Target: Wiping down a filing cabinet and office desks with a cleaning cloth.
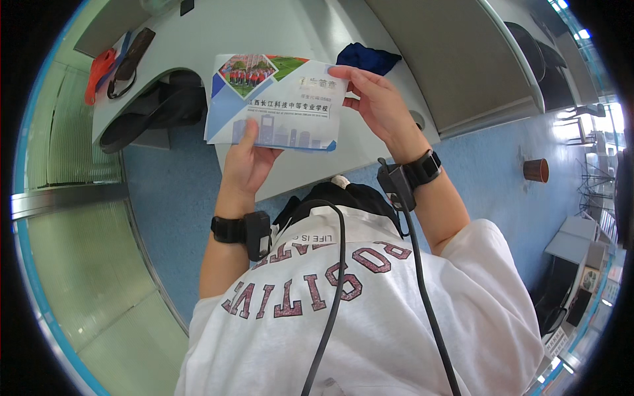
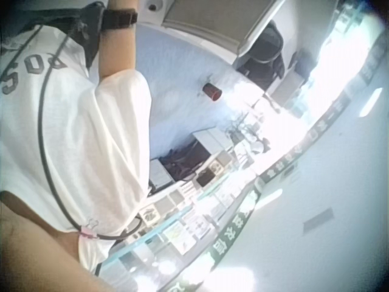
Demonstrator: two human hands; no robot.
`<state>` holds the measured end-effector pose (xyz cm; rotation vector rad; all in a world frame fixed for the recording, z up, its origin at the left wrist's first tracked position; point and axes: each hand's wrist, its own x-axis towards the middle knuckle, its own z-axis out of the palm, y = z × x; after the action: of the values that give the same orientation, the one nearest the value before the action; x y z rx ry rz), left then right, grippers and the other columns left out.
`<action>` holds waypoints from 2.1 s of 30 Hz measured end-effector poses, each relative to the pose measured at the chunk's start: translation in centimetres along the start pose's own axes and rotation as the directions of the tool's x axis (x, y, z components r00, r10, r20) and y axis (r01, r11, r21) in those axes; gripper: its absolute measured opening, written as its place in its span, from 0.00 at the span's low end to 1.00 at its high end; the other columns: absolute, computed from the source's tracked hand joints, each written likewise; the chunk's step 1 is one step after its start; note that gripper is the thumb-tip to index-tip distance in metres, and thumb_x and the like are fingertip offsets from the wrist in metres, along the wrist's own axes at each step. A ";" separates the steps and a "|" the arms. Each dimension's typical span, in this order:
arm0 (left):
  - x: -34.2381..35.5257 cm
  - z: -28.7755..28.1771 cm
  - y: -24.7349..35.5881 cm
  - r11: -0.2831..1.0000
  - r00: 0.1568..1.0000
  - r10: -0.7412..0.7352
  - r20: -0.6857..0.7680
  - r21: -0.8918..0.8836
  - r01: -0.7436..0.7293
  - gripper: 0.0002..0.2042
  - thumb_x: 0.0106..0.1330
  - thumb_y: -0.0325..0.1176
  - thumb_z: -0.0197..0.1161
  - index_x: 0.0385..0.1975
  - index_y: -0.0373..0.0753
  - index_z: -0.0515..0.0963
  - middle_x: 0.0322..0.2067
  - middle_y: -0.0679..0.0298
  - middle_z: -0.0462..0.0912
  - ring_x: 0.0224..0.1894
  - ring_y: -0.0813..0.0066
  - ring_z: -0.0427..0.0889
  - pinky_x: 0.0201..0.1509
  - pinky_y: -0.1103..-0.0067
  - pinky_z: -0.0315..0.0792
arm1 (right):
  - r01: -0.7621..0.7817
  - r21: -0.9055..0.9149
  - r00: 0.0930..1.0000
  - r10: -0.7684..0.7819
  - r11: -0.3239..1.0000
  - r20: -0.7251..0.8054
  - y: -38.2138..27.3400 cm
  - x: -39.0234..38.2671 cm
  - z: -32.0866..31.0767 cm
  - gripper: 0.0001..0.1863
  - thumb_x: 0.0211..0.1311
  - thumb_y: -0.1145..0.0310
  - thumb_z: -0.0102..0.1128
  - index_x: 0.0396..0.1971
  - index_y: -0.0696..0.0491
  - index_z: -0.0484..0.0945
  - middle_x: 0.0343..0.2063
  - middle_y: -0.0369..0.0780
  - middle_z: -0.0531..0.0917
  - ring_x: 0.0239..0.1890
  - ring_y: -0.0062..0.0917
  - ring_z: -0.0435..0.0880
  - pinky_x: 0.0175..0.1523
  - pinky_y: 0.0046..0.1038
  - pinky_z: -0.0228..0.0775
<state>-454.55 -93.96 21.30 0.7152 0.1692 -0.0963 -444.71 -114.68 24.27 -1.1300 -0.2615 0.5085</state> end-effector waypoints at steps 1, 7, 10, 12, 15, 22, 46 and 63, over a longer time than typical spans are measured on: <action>-0.1 0.0 0.0 1.000 1.000 -0.002 0.002 0.001 0.002 0.19 0.66 0.40 0.43 0.53 0.38 0.61 0.50 0.59 0.69 0.51 0.66 0.70 0.53 0.68 0.65 | -0.002 -0.018 1.000 0.002 1.000 -0.001 0.0 0.0 0.1 0.16 0.62 0.63 0.42 0.41 0.55 0.75 0.42 0.37 0.75 0.43 0.21 0.70 0.50 0.27 0.60; -0.4 -0.4 -0.2 1.000 1.000 -0.003 0.025 -0.006 0.003 0.18 0.65 0.38 0.45 0.52 0.38 0.61 0.50 0.59 0.69 0.51 0.66 0.69 0.55 0.69 0.65 | 0.025 -0.084 1.000 -0.025 0.996 0.006 0.0 -0.2 0.3 0.16 0.61 0.60 0.45 0.42 0.54 0.75 0.42 0.34 0.75 0.44 0.19 0.69 0.49 0.25 0.60; -0.6 -0.7 -0.2 1.000 1.000 0.011 0.015 -0.026 -0.011 0.18 0.65 0.37 0.46 0.52 0.38 0.61 0.50 0.59 0.69 0.51 0.66 0.69 0.54 0.70 0.66 | 0.044 -0.123 0.999 -0.043 0.991 0.012 -0.2 -0.4 0.7 0.16 0.61 0.60 0.45 0.42 0.54 0.75 0.43 0.34 0.74 0.44 0.19 0.69 0.50 0.25 0.59; -0.7 -0.8 -0.2 1.000 0.999 0.017 0.047 0.006 -0.017 0.18 0.65 0.37 0.46 0.52 0.38 0.60 0.49 0.58 0.69 0.51 0.67 0.70 0.54 0.70 0.66 | 0.070 -0.147 0.997 -0.067 0.987 0.027 -0.2 -0.3 1.0 0.16 0.61 0.60 0.45 0.42 0.54 0.75 0.44 0.34 0.74 0.45 0.20 0.69 0.50 0.26 0.59; -0.9 0.0 -0.1 1.000 1.000 0.012 0.016 -0.009 -0.012 0.18 0.65 0.36 0.46 0.52 0.38 0.60 0.48 0.58 0.70 0.51 0.67 0.70 0.54 0.69 0.66 | 0.052 -0.123 0.999 -0.051 0.991 0.013 -0.1 -0.3 0.7 0.16 0.61 0.60 0.44 0.42 0.54 0.75 0.45 0.35 0.73 0.45 0.20 0.69 0.51 0.26 0.59; -1.5 0.1 0.0 1.000 1.000 0.021 -0.021 0.009 -0.020 0.18 0.65 0.36 0.46 0.52 0.37 0.60 0.48 0.58 0.70 0.50 0.68 0.71 0.54 0.70 0.67 | 0.004 -0.088 1.000 -0.002 0.996 0.022 0.4 -0.3 0.5 0.16 0.62 0.61 0.44 0.41 0.54 0.75 0.43 0.35 0.74 0.43 0.19 0.69 0.49 0.25 0.60; -1.7 -5.3 -1.1 0.987 0.908 0.147 -0.391 -0.006 -0.162 0.12 0.60 0.28 0.54 0.44 0.36 0.68 0.40 0.62 0.74 0.43 0.69 0.74 0.49 0.71 0.68 | 0.631 -0.586 0.767 -0.295 0.509 0.569 6.7 -3.1 1.5 0.09 0.48 0.68 0.57 0.16 0.56 0.75 0.36 0.37 0.78 0.46 0.33 0.72 0.51 0.38 0.60; 0.2 -9.0 -1.5 0.933 0.791 0.168 -0.588 0.354 0.065 0.13 0.59 0.31 0.57 0.41 0.32 0.69 0.37 0.62 0.75 0.38 0.74 0.75 0.43 0.77 0.70 | -0.251 -0.963 0.943 0.202 -0.095 -0.266 9.5 16.9 -12.7 0.54 0.40 0.44 0.60 0.61 0.54 0.39 0.57 0.65 0.41 0.58 0.63 0.41 0.60 0.51 0.40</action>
<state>-455.64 -89.11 13.61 1.1049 0.7753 0.1723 -426.93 -112.96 9.50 -2.8009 -0.4397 0.5794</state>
